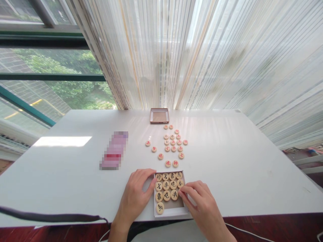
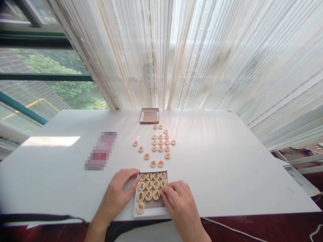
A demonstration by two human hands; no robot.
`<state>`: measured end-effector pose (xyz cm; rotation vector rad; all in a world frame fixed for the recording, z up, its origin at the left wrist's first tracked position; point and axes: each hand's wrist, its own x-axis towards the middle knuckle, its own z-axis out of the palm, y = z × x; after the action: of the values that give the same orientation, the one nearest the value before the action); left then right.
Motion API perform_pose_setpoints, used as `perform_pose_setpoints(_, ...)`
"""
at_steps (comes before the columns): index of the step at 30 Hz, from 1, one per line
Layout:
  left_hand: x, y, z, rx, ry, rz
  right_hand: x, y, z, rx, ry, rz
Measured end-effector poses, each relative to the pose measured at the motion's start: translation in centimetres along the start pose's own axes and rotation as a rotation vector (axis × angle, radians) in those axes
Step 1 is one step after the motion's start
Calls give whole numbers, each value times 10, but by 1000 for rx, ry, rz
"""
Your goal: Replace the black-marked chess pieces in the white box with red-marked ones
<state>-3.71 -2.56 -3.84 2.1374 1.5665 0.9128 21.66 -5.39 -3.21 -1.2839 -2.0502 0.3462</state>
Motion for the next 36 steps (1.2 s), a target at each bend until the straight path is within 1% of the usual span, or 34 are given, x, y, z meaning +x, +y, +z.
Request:
perform_pose_setpoints(4,1,1,-1,3,0,-3,3,2,0,-40,-1,-19)
perform_pose_setpoints(8,0,2,-1,4,2,2,1,0,-5,-24,13,11)
perform_pose_setpoints(13,0,1,0,4,11,12,-5,-7,-12,45,-66,87)
perform_pose_setpoints(21,0,1,0,9,4,6,-7,-7,-3,55,-58,225)
perform_pose_setpoints(27,1,1,1,9,12,-3,-1,-4,-1,104,-138,285)
perform_pose_setpoints(31,0,0,0,7,12,2,0,-4,0,108,-169,323)
perform_pose_setpoints(36,0,1,0,1,-6,-5,4,-6,-6,128,-204,332)
